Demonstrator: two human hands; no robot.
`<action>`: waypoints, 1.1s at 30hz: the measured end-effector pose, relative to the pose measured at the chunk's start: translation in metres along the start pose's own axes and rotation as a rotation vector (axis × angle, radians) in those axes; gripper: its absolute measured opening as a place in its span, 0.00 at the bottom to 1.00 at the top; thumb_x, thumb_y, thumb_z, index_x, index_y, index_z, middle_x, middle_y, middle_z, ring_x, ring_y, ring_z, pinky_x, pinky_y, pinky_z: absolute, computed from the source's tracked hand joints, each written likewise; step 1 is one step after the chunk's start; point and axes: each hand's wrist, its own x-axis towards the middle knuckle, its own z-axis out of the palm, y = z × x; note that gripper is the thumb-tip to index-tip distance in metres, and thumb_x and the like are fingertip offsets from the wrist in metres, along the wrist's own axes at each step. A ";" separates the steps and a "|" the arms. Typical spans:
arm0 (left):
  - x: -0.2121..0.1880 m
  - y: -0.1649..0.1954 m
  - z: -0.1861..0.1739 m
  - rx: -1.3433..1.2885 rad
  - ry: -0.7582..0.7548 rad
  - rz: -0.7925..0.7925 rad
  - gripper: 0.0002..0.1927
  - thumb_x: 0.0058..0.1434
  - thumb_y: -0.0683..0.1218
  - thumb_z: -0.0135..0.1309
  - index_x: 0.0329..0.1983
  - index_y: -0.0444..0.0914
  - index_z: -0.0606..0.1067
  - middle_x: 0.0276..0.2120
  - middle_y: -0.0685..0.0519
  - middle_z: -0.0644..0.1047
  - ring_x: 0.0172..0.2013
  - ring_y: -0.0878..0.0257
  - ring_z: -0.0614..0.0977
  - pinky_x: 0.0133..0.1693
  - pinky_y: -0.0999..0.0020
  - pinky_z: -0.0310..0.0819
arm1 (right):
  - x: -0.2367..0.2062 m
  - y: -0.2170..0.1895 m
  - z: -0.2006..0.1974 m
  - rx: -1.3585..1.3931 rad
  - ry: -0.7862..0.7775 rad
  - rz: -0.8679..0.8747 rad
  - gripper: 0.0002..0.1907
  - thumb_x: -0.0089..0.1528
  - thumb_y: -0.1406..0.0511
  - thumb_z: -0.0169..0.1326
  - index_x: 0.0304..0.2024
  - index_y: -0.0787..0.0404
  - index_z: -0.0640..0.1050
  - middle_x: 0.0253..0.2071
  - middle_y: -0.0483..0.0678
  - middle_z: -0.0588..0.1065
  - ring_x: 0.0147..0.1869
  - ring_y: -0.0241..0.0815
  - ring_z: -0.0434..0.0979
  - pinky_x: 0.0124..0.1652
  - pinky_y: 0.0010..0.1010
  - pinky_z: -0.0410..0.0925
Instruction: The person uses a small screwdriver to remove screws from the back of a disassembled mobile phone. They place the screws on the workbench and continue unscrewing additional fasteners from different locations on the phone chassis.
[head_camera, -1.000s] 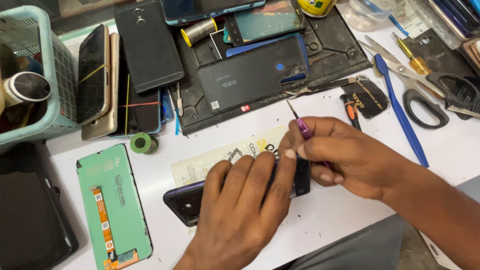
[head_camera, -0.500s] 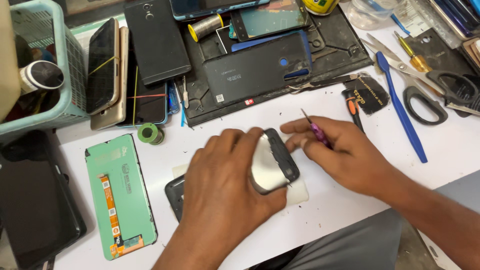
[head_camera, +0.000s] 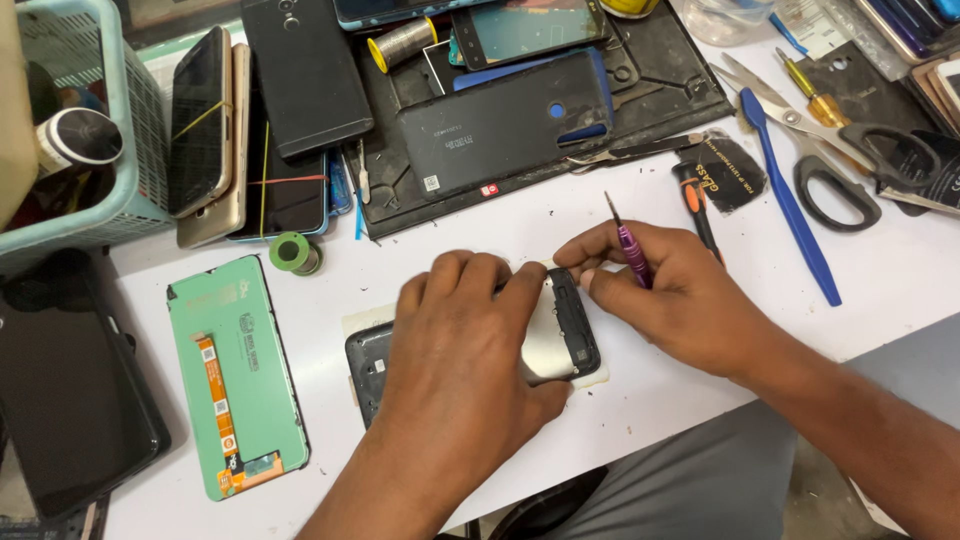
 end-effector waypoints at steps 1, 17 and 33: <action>0.000 -0.001 0.000 -0.017 -0.013 -0.012 0.40 0.33 0.48 0.72 0.53 0.30 0.76 0.43 0.42 0.75 0.49 0.46 0.74 0.49 0.51 0.66 | -0.001 0.001 0.001 -0.049 -0.023 -0.098 0.13 0.66 0.69 0.53 0.51 0.66 0.81 0.37 0.41 0.81 0.37 0.22 0.75 0.39 0.16 0.70; 0.012 0.014 0.015 -0.019 -0.135 -0.193 0.39 0.38 0.57 0.73 0.51 0.33 0.76 0.45 0.44 0.73 0.50 0.49 0.72 0.46 0.51 0.64 | -0.018 -0.006 -0.009 -0.290 0.185 -0.066 0.15 0.60 0.69 0.60 0.51 0.61 0.81 0.33 0.40 0.73 0.28 0.25 0.61 0.28 0.20 0.59; -0.071 -0.025 -0.007 -0.019 -0.012 -0.249 0.65 0.32 0.61 0.76 0.68 0.28 0.58 0.57 0.33 0.70 0.60 0.35 0.67 0.59 0.38 0.54 | -0.035 -0.006 -0.015 -0.496 0.198 -0.190 0.16 0.58 0.68 0.62 0.49 0.65 0.81 0.42 0.43 0.76 0.26 0.26 0.61 0.26 0.19 0.59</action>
